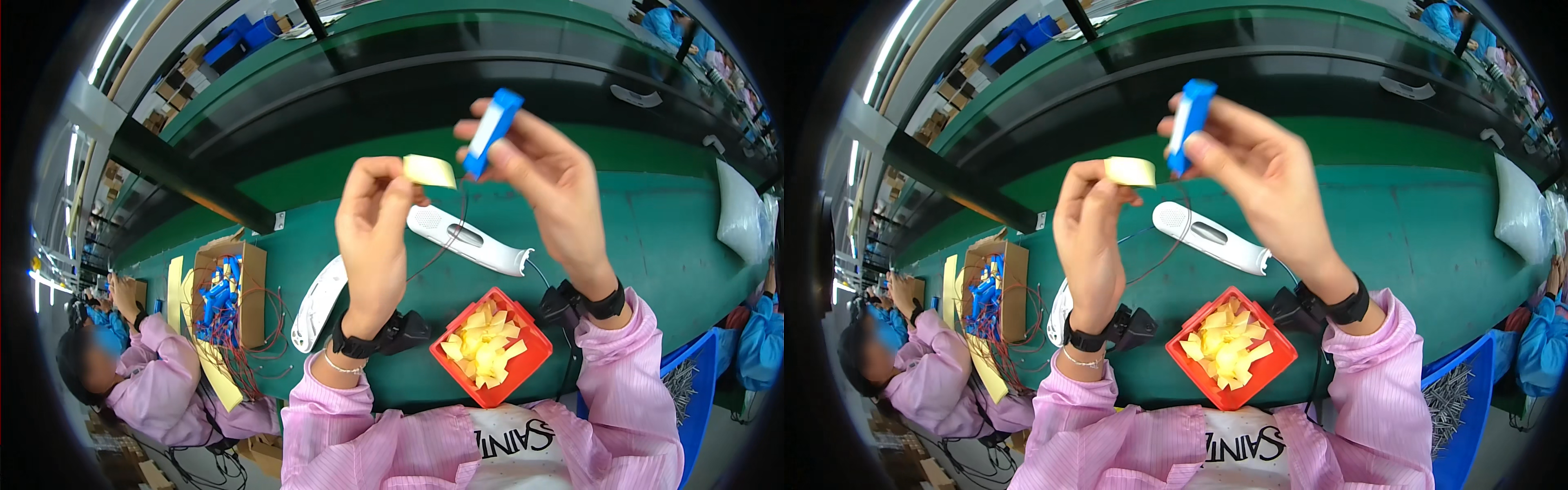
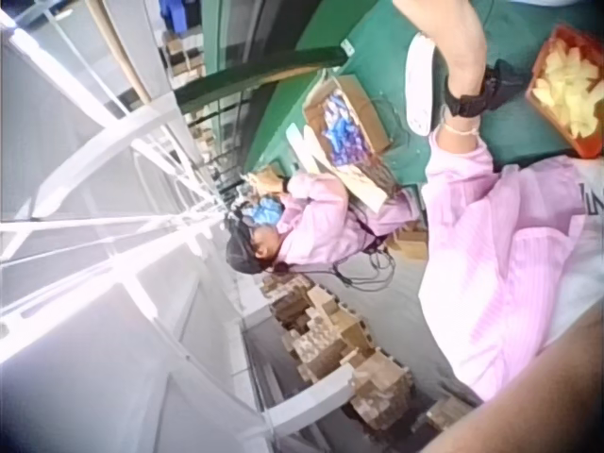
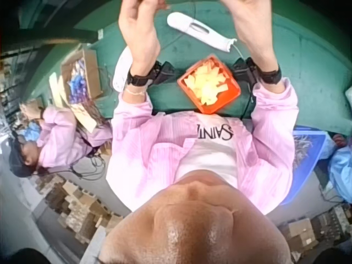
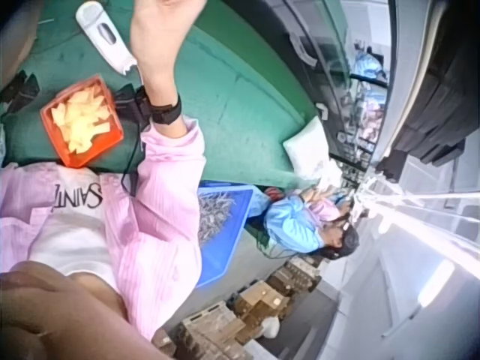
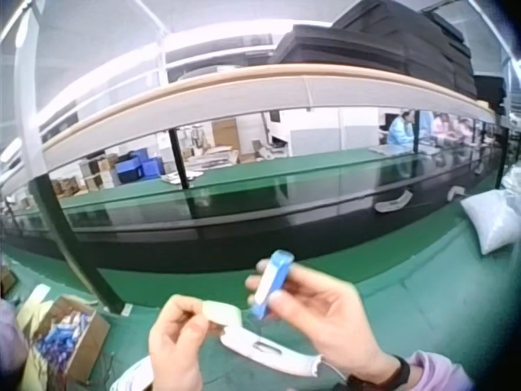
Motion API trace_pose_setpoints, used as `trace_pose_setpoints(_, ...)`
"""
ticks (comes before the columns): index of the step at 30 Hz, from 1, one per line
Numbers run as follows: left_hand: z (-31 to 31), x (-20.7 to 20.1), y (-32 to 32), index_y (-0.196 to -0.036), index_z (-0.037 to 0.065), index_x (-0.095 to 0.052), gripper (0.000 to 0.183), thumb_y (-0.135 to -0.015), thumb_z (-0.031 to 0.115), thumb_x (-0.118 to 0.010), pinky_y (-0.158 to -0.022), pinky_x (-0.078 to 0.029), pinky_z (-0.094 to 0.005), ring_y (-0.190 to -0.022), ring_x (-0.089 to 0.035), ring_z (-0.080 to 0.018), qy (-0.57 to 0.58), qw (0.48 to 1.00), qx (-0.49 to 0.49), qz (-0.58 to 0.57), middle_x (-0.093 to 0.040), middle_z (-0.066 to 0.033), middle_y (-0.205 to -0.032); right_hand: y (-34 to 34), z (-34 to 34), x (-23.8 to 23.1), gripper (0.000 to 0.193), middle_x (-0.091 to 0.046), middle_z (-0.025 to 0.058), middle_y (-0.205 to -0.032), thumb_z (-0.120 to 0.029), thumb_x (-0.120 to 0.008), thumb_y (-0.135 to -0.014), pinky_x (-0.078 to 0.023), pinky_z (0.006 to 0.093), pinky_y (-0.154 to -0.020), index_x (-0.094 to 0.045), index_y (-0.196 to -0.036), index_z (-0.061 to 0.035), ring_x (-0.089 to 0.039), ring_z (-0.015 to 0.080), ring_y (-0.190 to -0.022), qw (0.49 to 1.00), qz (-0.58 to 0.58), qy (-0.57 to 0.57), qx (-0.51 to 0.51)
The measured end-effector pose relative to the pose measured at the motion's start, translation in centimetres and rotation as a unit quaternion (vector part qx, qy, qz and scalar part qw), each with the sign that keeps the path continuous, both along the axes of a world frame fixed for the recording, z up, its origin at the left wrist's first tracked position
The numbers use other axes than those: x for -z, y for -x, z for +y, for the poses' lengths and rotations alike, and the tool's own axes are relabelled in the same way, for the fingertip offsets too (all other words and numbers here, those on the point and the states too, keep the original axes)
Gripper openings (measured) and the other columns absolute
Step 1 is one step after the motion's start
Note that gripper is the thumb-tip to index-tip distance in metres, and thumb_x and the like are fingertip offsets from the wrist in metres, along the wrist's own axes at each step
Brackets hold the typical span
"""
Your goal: Assembling a battery and internal components into the plastic housing of a handheld device on a factory assembly line.
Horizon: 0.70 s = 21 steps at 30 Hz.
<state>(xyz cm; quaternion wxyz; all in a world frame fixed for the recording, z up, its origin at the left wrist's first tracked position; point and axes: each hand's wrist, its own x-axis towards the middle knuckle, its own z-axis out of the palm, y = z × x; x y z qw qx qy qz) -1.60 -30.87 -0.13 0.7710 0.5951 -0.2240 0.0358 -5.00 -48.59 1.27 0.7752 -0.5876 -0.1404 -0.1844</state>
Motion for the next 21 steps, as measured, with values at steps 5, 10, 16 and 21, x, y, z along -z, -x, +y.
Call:
trace_pose_setpoints(5, 2.1, -0.6, 2.2, -0.091, 0.002, -0.055, 0.006, -0.092, 0.008, -0.055, -0.076, -0.045, -0.0281, -0.078, -0.056, -0.0136, -0.230, 0.969, 0.081, -0.049, -0.059, -0.0053, -0.086, -0.3, -6.8, -1.7, 0.037, -0.064, 0.0146, -0.117, -0.013, -0.055, -0.098, -0.052, 0.0328, -0.088, -0.054, -0.131, 0.0046, -0.067, 0.0209, -0.098, 0.990, -0.046, -0.035, 0.132)
trace_pose_setpoints(10, 1.9, 1.8, 6.7, -0.081, 0.003, -0.058, 0.005, -0.079, 0.003, -0.063, -0.069, -0.045, -0.0383, -0.074, -0.051, -0.0289, -0.470, 0.810, 0.152, -0.317, -0.055, -0.0095, -0.080, 0.6, -11.0, -2.9, 0.041, -0.058, 0.0176, -0.129, -0.015, -0.047, -0.101, -0.044, 0.0316, -0.099, -0.048, -0.137, 0.0065, -0.061, 0.0225, -0.111, 0.971, -0.042, 0.014, 0.236)
trace_pose_setpoints(16, 1.2, 2.3, 5.4, -0.078, 0.003, -0.059, 0.017, -0.081, 0.011, -0.073, -0.065, -0.046, -0.0359, -0.074, -0.054, -0.0263, -0.480, 0.819, 0.139, -0.282, -0.057, -0.0077, -0.075, 1.9, -12.7, -3.6, 0.041, -0.058, 0.0185, -0.129, -0.014, -0.048, -0.100, -0.045, 0.0329, -0.099, -0.048, -0.136, 0.0069, -0.062, 0.0250, -0.111, 0.960, -0.079, 0.005, 0.269)
trace_pose_setpoints(21, 1.2, 2.3, 3.9, -0.085, 0.001, -0.059, 0.010, -0.083, 0.006, -0.068, -0.065, -0.049, -0.0375, -0.073, -0.060, -0.0294, -0.446, 0.838, 0.277, -0.150, -0.063, -0.0091, -0.083, 1.7, -11.1, -3.8, 0.031, -0.066, 0.0065, -0.102, -0.011, -0.058, -0.095, -0.049, 0.0252, -0.078, -0.057, -0.124, 0.0010, -0.063, 0.0125, -0.088, 0.959, -0.114, -0.074, 0.248)
